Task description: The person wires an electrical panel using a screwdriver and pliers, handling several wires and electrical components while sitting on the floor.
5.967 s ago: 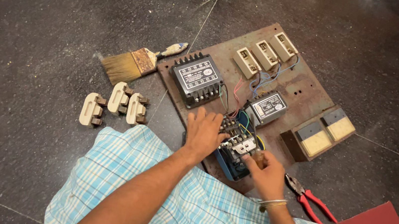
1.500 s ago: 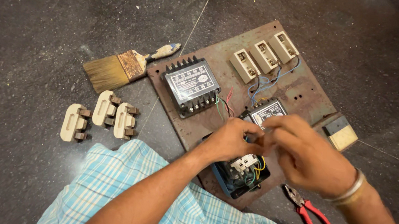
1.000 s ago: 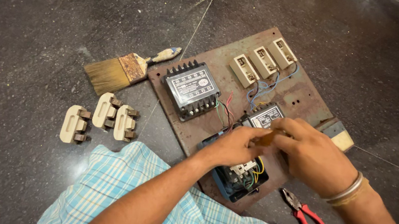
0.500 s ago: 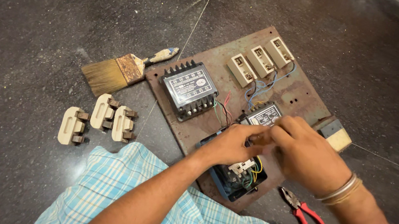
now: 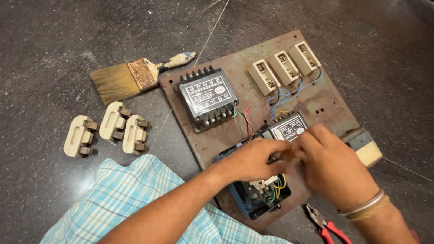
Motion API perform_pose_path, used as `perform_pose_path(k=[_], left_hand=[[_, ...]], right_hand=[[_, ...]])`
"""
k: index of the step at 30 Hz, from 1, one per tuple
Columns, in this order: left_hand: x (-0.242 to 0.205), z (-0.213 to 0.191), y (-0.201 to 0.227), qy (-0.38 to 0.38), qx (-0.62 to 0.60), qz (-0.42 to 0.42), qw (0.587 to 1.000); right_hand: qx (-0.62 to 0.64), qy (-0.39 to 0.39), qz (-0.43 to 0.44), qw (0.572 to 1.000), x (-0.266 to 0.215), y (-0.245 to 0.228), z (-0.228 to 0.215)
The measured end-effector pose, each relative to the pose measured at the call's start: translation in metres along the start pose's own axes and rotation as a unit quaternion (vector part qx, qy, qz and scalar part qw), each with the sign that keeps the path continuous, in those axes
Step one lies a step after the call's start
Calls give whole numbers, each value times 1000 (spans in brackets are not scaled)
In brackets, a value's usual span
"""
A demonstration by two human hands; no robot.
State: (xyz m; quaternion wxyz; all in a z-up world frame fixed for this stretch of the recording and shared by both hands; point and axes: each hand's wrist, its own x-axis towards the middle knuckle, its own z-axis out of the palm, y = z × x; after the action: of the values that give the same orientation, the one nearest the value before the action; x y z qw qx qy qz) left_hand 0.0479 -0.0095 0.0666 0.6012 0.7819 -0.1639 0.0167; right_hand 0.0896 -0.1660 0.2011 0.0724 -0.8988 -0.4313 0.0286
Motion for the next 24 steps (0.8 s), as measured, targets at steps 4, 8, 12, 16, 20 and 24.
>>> perform_pose_path(k=[4, 8, 12, 16, 20, 24], left_hand=[[4, 8, -18, -40, -62, 32, 997], [2, 1, -36, -60, 104, -12, 993], [11, -6, -49, -59, 359, 13, 931], [27, -4, -45, -129, 372, 6, 919], [28, 2, -45, -172, 392, 22, 904], [28, 7, -57, -105, 428, 1, 897]], right_hand=[[109, -53, -88, 989, -3, 10, -4], [115, -36, -74, 990, -6, 13, -1], [117, 7, -83, 990, -15, 15, 1], [98, 19, -82, 992, -29, 14, 3], [119, 61, -83, 988, -36, 10, 5], [118, 84, -93, 985, -33, 11, 8]])
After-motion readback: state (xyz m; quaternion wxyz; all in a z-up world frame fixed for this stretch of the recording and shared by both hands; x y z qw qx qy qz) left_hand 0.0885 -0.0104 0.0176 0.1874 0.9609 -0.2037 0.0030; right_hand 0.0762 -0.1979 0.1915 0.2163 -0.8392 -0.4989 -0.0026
